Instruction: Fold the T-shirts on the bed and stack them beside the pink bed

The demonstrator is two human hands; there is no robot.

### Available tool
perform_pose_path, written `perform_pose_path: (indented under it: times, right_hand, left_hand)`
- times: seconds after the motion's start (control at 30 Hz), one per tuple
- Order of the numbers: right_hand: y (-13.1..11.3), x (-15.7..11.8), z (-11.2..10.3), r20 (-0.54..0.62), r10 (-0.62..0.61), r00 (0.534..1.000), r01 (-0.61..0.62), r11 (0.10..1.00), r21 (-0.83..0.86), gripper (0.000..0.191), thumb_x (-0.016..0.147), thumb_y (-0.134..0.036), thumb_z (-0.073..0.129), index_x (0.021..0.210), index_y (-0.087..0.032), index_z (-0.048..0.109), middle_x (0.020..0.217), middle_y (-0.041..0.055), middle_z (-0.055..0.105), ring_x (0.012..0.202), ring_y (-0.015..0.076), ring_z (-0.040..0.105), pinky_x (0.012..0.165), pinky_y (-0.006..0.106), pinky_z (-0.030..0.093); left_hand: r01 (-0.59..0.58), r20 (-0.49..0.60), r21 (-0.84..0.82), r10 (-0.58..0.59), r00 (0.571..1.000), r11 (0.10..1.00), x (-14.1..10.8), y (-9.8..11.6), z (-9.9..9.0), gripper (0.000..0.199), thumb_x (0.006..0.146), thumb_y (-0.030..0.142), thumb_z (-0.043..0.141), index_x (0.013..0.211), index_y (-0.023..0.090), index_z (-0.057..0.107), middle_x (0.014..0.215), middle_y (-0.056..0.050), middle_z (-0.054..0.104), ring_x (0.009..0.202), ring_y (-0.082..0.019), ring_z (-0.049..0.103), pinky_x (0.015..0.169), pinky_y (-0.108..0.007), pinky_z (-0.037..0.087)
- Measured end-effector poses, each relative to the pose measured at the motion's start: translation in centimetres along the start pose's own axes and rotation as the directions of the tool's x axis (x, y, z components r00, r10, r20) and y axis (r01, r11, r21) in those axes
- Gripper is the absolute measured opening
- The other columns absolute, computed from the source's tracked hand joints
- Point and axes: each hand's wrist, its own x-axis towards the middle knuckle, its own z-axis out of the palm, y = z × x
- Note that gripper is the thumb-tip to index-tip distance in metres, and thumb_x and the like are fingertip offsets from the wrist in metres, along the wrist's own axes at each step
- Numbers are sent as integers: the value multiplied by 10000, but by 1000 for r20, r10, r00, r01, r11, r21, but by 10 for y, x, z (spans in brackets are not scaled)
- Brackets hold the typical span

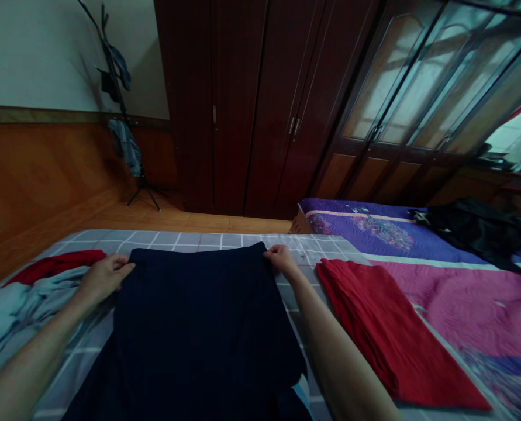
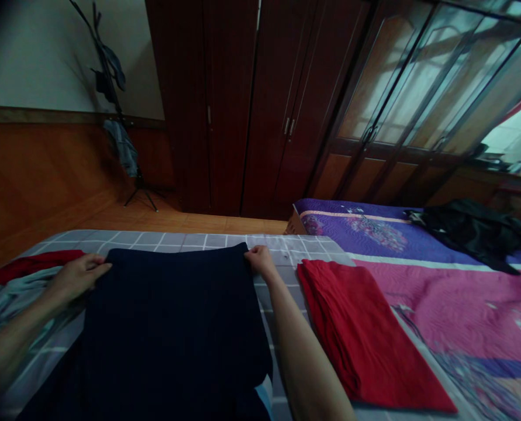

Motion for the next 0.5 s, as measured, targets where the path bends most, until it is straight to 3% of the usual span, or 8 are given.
perform_pose_path:
  times: [0.1,0.27,0.37,0.5]
  right_hand:
    - [3,2,-8,-30,8,1000,-5,996,94,311,900,-344,545,1148,-155,549,1111,72,586,914,181,603,768,376,524]
    - [10,10,-25,-208,-4,978,28,993,112,310,900,-370,539,1116,-149,564,1079,60,599,896,180,606,763,370,520]
    - [18,12,-28,-309,-4,951,19,999,48,263,896,-354,528,1011,-135,617,979,59,637,904,194,608,788,360,489]
    - [24,11,-21,-362,10,932,-33,998,-59,233,848,-320,531,943,-158,668,882,84,672,920,246,617,787,336,447]
  left_hand:
    - [42,-23,-145,-46,999,989,6,24,-11,227,774,447,512,838,240,446,534,127,551,432,-136,507,427,-226,372]
    - [-30,-81,-124,20,996,992,49,63,-17,196,767,327,581,857,173,500,610,86,604,616,-128,574,559,-206,407]
    - [-57,-83,-92,50,995,994,70,69,3,218,782,302,584,907,135,523,679,64,631,701,-116,583,603,-189,402]
    - [-7,-52,-52,5,999,999,80,57,44,197,736,285,627,850,134,573,672,22,648,682,-141,606,583,-202,417]
